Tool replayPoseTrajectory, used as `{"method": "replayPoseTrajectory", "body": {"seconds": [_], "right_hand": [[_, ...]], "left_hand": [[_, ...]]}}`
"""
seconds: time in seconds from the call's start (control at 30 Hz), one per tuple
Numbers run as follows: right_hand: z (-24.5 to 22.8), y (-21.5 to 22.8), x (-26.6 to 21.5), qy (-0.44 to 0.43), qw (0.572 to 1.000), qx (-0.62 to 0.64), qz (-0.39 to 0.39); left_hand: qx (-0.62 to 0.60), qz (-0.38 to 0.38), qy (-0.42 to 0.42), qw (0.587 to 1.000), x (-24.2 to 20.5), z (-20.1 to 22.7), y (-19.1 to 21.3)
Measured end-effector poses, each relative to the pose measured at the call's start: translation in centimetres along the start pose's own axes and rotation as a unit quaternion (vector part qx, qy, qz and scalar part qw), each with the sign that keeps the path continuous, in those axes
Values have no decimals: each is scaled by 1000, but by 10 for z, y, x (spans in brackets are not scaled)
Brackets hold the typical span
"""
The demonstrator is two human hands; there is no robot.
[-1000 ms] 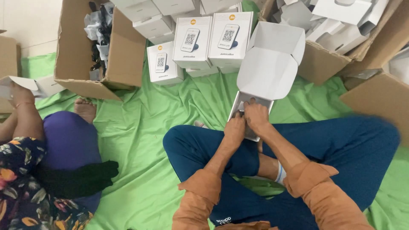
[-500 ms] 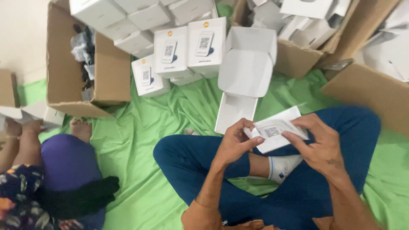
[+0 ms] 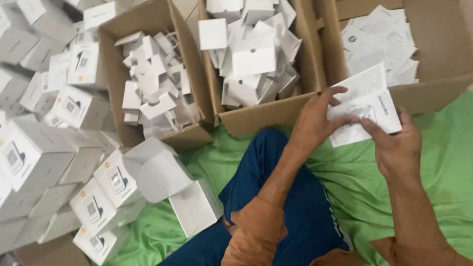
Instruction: The person folds cardboard box inserts and places them into product boxes.
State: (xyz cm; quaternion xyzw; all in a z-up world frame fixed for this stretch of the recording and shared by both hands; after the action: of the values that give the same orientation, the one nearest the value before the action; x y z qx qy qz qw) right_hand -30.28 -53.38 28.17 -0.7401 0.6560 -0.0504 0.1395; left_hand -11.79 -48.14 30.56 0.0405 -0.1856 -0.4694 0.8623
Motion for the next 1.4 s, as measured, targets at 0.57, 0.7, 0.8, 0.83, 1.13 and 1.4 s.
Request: {"method": "replayPoseTrajectory", "body": {"seconds": [0.57, 0.7, 0.8, 0.83, 1.13, 1.4], "right_hand": [[64, -87, -53, 228, 926, -283, -97], [157, -202, -148, 69, 928, -181, -319], [222, -279, -197, 25, 901, -113, -418], [248, -301, -206, -77, 897, -127, -416], [258, -319, -227, -152, 809, -251, -509], [248, -262, -245, 231, 669, -273, -651]], "left_hand": [[95, 505, 184, 838, -238, -123, 234], [150, 658, 169, 719, -345, -145, 352], [73, 653, 210, 724, -378, -199, 408], [-34, 584, 265, 767, -375, -216, 414], [-111, 369, 291, 875, -379, -256, 412], [10, 183, 264, 947, -400, -192, 396]]}}
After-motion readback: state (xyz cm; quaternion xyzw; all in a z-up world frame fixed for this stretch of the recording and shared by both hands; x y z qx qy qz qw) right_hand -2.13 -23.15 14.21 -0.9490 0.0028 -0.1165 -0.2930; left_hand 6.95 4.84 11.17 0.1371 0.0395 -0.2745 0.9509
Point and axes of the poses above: each hand's wrist, its own x-axis towards the middle knuckle, its own y-axis out of the back of the hand, z = x × y, the point moved 3 cm from there along x, towards the middle knuckle, and after that the axes turned 11 degrees about z, right-handed, at the moved point
